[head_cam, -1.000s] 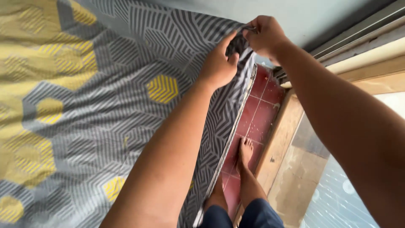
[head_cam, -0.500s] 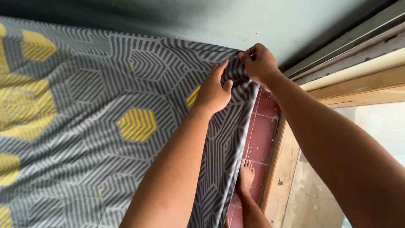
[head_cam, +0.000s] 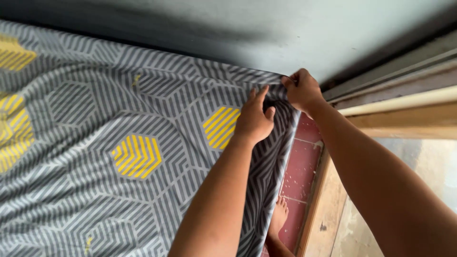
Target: Arranging the sheets and pillows on a bed.
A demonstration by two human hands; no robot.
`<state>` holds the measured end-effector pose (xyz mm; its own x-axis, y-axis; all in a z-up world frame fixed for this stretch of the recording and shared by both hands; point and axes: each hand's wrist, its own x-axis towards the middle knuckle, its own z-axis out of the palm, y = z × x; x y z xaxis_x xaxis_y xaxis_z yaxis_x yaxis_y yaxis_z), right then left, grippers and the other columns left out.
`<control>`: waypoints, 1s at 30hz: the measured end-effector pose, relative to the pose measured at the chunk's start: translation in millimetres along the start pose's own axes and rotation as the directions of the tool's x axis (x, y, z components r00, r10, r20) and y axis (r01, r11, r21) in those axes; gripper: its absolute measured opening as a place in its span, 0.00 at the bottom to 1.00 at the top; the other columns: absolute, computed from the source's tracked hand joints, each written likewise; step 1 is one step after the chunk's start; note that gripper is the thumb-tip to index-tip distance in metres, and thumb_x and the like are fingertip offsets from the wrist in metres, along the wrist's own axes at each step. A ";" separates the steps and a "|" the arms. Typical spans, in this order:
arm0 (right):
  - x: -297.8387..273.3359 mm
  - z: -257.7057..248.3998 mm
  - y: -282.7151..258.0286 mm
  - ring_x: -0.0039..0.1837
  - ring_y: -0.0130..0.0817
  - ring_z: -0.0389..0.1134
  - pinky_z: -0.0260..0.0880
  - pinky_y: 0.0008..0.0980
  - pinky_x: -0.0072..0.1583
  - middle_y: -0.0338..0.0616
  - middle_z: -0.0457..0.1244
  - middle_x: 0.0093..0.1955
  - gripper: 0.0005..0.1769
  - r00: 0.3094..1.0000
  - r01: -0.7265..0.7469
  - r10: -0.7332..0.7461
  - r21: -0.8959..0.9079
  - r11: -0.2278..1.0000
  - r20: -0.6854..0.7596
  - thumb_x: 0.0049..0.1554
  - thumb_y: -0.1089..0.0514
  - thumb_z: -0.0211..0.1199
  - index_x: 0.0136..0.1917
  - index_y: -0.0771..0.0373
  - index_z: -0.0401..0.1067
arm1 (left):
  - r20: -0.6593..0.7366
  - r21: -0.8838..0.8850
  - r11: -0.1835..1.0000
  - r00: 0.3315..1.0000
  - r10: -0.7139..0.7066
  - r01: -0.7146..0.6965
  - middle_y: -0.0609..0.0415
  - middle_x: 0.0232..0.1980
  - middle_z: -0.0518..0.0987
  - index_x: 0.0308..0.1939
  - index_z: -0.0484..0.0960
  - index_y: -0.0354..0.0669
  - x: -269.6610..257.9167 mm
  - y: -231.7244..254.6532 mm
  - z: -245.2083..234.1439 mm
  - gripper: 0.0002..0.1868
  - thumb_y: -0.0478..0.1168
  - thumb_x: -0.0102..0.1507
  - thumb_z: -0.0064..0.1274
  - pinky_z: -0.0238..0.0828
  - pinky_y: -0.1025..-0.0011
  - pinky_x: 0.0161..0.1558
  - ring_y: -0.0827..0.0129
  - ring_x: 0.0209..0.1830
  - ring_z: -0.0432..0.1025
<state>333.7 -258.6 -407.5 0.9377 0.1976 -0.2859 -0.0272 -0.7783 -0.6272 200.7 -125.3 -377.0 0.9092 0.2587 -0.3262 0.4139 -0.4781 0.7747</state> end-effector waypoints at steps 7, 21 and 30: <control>19.1 21.1 22.2 0.50 0.42 0.71 0.71 0.43 0.52 0.53 0.69 0.47 0.25 0.986 -0.142 0.145 -0.037 0.989 0.077 0.60 0.39 0.66 0.55 0.61 0.69 | -0.026 0.102 0.989 0.994 -0.108 0.110 0.49 0.83 0.49 0.78 0.54 0.63 24.8 -21.3 18.2 0.35 0.49 0.68 0.48 0.39 0.42 0.75 0.51 0.82 0.46; 81.0 97.5 134.7 0.47 0.43 0.72 0.72 0.42 0.50 0.52 0.70 0.47 0.13 0.994 -0.048 0.058 -0.109 0.993 0.095 0.62 0.51 0.62 0.55 0.60 0.75 | -0.030 0.448 0.890 0.994 0.104 -0.079 0.52 0.83 0.50 0.73 0.67 0.65 43.6 -47.1 65.3 0.34 0.60 0.63 0.51 0.17 0.43 0.77 0.53 0.84 0.36; 175.5 188.5 293.4 0.60 0.49 0.69 0.65 0.45 0.63 0.57 0.67 0.60 0.19 0.915 -0.389 0.264 0.490 0.780 0.304 0.68 0.47 0.53 0.58 0.65 0.74 | 0.063 0.575 0.800 0.984 0.165 -0.171 0.49 0.70 0.71 0.64 0.79 0.56 70.8 -22.9 63.5 0.34 0.65 0.58 0.51 0.20 0.41 0.78 0.53 0.78 0.53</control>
<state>425.0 -340.0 -778.3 0.7454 0.1565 -0.6480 -0.5553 -0.3921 -0.7334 258.4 -149.3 -452.3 0.9660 0.1234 -0.2273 0.2019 -0.9091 0.3645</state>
